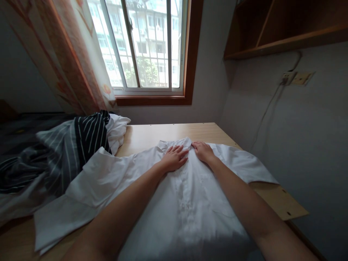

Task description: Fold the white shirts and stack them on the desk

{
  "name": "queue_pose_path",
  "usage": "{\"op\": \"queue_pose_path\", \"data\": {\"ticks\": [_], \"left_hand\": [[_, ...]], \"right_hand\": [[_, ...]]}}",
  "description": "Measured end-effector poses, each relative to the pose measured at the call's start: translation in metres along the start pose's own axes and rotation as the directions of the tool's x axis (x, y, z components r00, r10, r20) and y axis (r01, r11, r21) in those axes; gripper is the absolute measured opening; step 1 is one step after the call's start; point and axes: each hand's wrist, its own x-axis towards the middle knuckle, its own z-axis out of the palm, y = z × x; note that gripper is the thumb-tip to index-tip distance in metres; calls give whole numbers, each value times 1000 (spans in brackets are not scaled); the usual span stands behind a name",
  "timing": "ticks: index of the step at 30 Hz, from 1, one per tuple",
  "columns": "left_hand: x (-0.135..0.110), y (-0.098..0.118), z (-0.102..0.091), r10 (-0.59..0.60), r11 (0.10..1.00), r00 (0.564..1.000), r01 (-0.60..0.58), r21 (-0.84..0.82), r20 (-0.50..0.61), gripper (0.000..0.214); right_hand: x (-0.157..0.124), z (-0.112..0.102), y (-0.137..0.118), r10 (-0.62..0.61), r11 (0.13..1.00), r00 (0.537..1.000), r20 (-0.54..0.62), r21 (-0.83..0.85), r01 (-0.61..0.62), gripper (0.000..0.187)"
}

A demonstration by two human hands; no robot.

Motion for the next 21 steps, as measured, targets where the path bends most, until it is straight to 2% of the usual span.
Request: {"op": "queue_pose_path", "data": {"ticks": [4,7,10,12,14,18,21], "left_hand": [[0,-1,0,1,1000,1000,-1,16,2,55],[0,-1,0,3,1000,1000,-4,20,15,55],[0,0,-1,1,1000,1000,-1,22,18,56],[0,0,-1,-1,1000,1000,1,25,9,55],[0,0,-1,-1,1000,1000,0,29,11,55],[0,2,-1,-4,999,997,1,38,76,62],[2,2,-2,-26,999,993,22,33,119,68]], "right_hand": [[-2,-4,-3,66,998,998,1,5,-66,42],[-2,-11,-8,129,992,991,-44,-7,-129,42],[0,-14,-16,34,999,996,-86,25,-32,44],[1,-10,-21,-88,993,995,-53,74,92,41],[2,-3,-25,-145,982,989,-15,119,146,38],[3,12,-24,-74,988,997,18,136,71,42],[2,15,-21,-29,994,998,61,107,22,47]]}}
